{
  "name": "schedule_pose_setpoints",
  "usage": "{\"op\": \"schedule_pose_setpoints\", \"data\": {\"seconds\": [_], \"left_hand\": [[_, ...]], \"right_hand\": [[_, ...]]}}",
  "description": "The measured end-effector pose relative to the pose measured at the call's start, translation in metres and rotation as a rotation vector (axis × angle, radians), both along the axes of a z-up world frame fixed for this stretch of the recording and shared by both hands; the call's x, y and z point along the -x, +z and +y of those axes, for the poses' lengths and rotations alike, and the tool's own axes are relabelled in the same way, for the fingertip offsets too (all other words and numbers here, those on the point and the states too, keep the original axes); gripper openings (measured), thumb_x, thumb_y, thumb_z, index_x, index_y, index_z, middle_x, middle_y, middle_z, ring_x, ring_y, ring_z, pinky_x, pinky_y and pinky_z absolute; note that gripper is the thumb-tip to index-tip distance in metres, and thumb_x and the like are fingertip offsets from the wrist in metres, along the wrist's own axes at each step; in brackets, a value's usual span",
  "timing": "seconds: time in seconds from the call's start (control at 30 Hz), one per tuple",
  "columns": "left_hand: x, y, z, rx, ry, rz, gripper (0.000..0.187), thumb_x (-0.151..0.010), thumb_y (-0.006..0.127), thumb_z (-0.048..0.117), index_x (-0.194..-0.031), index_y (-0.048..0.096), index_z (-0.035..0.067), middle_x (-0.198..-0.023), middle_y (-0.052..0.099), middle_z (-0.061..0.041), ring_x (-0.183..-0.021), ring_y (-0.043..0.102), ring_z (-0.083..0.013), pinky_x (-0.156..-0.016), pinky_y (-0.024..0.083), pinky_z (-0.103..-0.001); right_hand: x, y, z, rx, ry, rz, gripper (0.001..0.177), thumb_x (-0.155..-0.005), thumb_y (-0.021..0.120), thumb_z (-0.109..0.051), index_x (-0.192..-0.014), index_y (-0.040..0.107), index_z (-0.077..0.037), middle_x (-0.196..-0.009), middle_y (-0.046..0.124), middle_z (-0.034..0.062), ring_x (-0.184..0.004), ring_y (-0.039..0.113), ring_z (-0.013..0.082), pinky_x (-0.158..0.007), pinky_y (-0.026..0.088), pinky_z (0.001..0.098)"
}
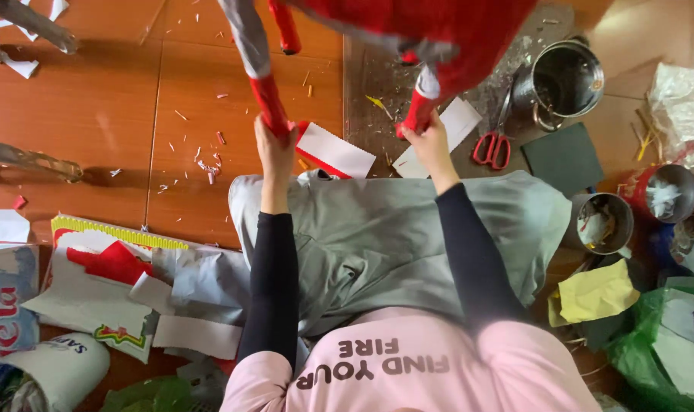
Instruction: Applying paper strips and adhesive to a horse-shaped figurine to build its form.
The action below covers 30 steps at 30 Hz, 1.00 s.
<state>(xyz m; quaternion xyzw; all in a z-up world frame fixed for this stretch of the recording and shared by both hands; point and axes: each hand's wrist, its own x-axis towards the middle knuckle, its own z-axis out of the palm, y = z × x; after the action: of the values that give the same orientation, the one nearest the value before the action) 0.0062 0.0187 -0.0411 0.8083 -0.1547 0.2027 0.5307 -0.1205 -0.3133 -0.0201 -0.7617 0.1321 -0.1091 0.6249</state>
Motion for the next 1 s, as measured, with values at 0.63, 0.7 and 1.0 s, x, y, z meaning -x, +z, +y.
{"op": "schedule_pose_setpoints", "data": {"seconds": [0.63, 0.7, 1.0], "left_hand": [[0.007, 0.013, -0.011, -0.173, -0.046, 0.411, 0.041, -0.087, 0.079, 0.008, -0.12, 0.055, 0.006, -0.109, 0.073, -0.017, -0.101, 0.069, -0.0399, -0.081, 0.055, -0.044], [0.006, 0.008, -0.008, -0.166, -0.048, 0.434, 0.044, -0.087, 0.079, 0.009, -0.123, 0.055, 0.007, -0.111, 0.073, -0.017, -0.102, 0.069, -0.0396, -0.082, 0.055, -0.045], [0.006, 0.0, -0.005, -0.146, -0.04, 0.496, 0.066, -0.077, 0.084, 0.007, -0.135, 0.052, 0.009, -0.123, 0.068, -0.016, -0.113, 0.066, -0.0355, -0.092, 0.054, -0.042]], "right_hand": [[-0.023, -0.07, -0.012, 0.165, -0.024, 0.094, 0.036, -0.093, 0.076, -0.01, -0.122, 0.057, -0.002, -0.112, 0.071, 0.0111, -0.103, 0.07, 0.0223, -0.092, 0.054, 0.0348], [-0.018, -0.071, -0.013, 0.172, 0.029, 0.068, 0.04, -0.091, 0.076, -0.005, -0.124, 0.054, -0.001, -0.115, 0.07, 0.0124, -0.105, 0.07, 0.0232, -0.093, 0.055, 0.0352], [0.008, -0.113, -0.041, 0.216, -0.155, 0.178, 0.063, -0.085, 0.064, 0.006, -0.143, 0.048, -0.008, -0.117, 0.066, 0.0093, -0.105, 0.07, 0.0214, -0.09, 0.058, 0.0313]]}}
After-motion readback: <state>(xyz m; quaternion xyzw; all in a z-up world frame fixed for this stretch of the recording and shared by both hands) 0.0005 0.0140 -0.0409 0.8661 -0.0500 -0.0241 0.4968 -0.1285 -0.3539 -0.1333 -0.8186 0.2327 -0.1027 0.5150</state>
